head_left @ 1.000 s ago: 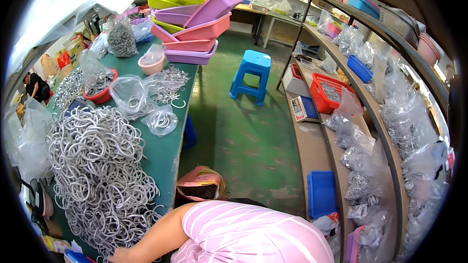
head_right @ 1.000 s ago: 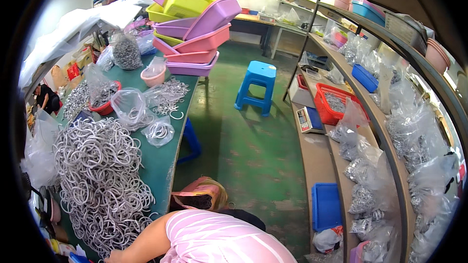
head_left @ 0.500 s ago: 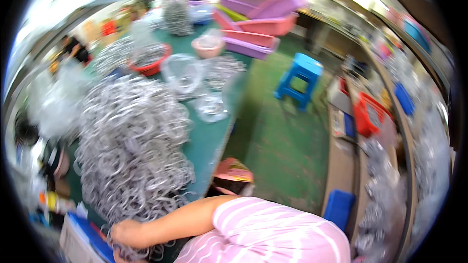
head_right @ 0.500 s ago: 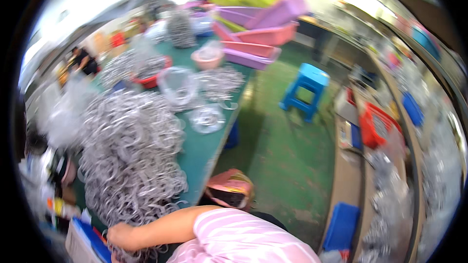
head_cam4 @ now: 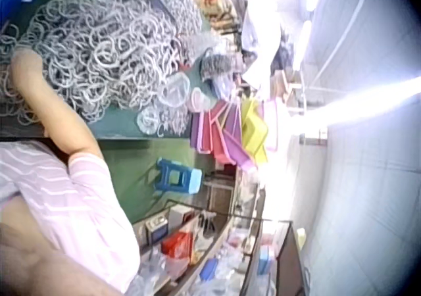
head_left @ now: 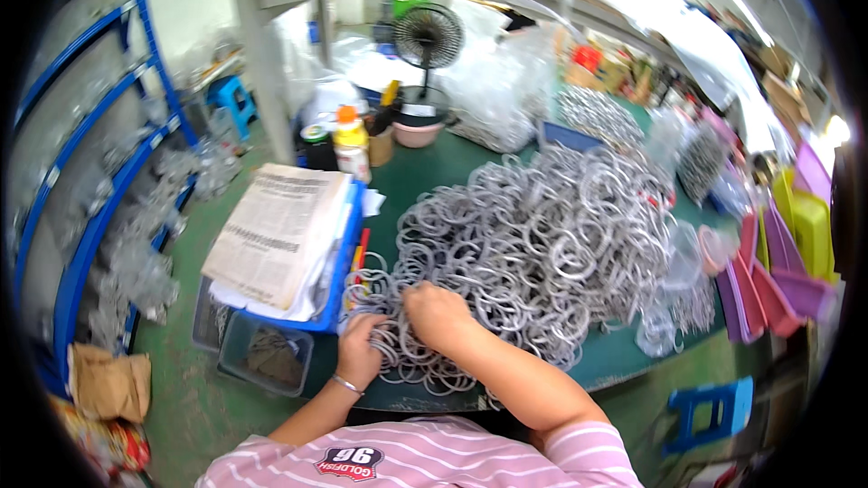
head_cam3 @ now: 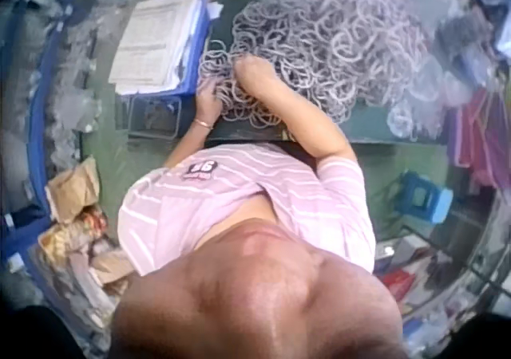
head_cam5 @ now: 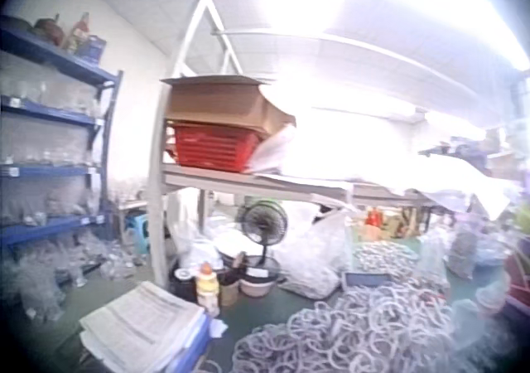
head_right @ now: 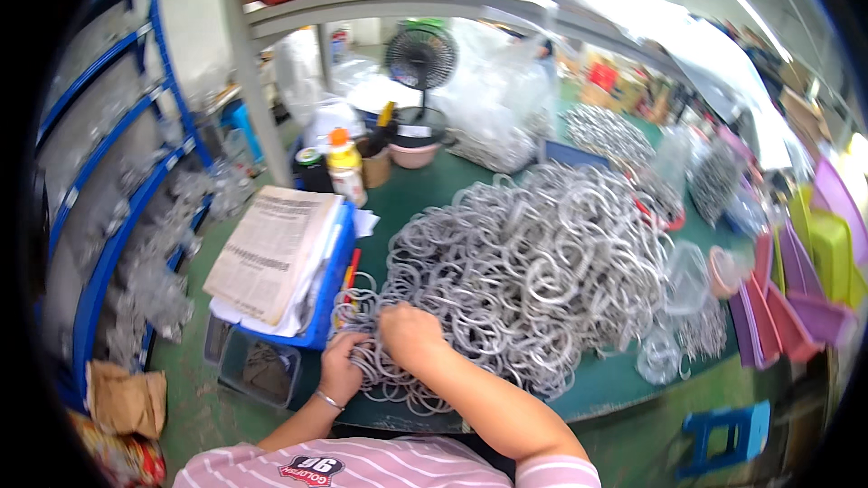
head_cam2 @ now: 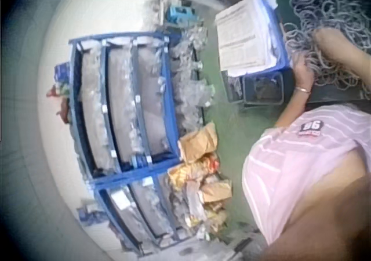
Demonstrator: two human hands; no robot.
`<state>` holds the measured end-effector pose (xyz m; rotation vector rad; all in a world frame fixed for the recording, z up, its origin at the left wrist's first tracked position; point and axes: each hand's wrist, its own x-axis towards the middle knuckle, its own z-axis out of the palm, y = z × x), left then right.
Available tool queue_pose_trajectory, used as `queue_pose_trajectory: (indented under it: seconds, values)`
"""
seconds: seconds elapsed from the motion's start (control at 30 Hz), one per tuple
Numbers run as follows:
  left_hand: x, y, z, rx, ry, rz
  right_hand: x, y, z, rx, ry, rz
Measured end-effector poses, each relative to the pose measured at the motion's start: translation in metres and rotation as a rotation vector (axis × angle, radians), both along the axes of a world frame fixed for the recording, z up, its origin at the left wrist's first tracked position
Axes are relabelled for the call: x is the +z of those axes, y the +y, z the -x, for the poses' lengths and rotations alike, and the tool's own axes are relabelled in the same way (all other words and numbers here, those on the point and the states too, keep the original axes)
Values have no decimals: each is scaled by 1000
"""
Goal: The person picks up grey plastic rings from a pile and links them together by hand. They thread multiple rings onto a larger ring to create a bundled chain.
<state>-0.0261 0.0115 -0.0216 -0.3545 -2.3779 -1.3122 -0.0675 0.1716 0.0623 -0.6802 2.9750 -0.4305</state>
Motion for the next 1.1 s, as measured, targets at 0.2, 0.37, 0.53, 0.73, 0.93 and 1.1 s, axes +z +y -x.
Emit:
queue_pose_trajectory:
  seconds: [0.2, 0.37, 0.53, 0.73, 0.93, 1.1]
  values:
    - [6, -10, -14, 5, 9, -43, 18, -6, 14, 55, 87, -112]
    - [3, -14, -27, 7, -115, -164, 56, -5, 13, 103, 161, -66]
    - [-24, -6, -16, -8, -83, -162, 30, 19, -6, 62, -11, -257]
    - [-5, -7, -19, -118, -290, -29, 39, 50, -24, -2, 85, 104]
    - [-15, 2, 8, -169, -82, 208, 6, 55, -35, 23, 221, 941]
    - [-6, -5, 1, -101, -310, 32, -5, 45, -38, 96, -795, 2201]
